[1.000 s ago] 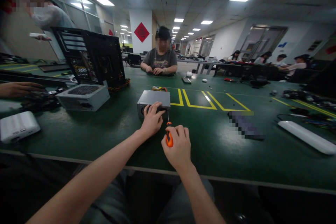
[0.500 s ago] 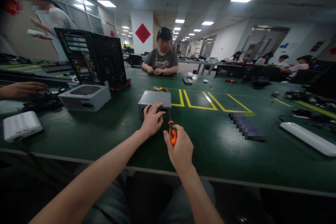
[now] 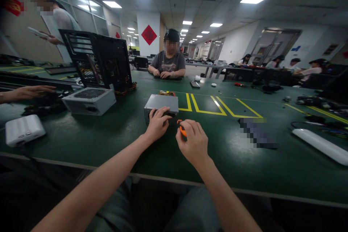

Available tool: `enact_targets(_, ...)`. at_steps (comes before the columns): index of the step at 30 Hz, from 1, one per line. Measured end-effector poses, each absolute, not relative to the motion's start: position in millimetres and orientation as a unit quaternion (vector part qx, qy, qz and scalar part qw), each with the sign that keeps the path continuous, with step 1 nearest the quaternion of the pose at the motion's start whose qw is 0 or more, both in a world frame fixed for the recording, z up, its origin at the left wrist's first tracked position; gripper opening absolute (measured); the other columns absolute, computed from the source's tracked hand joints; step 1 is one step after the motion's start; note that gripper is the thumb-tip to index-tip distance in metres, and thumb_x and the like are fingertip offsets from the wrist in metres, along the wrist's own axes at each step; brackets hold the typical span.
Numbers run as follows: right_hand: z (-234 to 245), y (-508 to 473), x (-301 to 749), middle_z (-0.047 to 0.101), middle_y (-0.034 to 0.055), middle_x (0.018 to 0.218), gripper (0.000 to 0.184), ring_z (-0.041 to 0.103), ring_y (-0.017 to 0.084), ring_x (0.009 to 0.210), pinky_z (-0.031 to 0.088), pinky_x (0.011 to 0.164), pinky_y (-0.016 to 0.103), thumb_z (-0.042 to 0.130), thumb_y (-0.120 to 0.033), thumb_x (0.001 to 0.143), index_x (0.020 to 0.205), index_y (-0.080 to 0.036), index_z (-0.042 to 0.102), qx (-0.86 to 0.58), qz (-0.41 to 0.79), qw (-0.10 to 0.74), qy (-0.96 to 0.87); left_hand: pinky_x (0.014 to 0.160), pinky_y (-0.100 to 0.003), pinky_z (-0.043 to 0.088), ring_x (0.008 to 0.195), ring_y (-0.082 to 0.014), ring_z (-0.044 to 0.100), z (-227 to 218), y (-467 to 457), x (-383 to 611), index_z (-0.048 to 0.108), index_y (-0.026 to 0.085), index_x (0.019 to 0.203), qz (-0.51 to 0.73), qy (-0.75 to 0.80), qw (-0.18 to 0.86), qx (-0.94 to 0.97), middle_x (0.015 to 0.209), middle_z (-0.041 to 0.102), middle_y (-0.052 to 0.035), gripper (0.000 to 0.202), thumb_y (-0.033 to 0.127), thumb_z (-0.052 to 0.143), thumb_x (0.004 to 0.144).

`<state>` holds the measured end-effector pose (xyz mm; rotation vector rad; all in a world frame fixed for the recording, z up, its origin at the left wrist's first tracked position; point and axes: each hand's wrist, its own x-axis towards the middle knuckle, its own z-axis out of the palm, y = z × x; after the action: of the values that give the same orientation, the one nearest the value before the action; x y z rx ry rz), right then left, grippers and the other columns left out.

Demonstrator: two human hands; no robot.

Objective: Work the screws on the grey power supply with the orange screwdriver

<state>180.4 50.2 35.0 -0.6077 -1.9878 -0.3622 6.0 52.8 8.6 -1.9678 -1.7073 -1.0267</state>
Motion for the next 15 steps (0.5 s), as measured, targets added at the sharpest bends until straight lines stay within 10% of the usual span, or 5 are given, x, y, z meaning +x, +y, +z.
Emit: enact_targets(15,14.3,70.3,185.3,0.058,0.0087,0.107,0.036,0.057,0.020,0.098,0.049,0.078,0.038,0.053,-0.016,0.079,0.111,-0.024,0.040,-0.153,-0.157,0.524,-0.823,0.107,-0.045,0.018,0.123,-0.0197,0.040,10.5,53.5,6.6,0.065,0.026,0.092,-0.360,-0.612,0.165,-0.685,0.128,0.050,-0.0018,0.025,0.013,0.047,0.079)
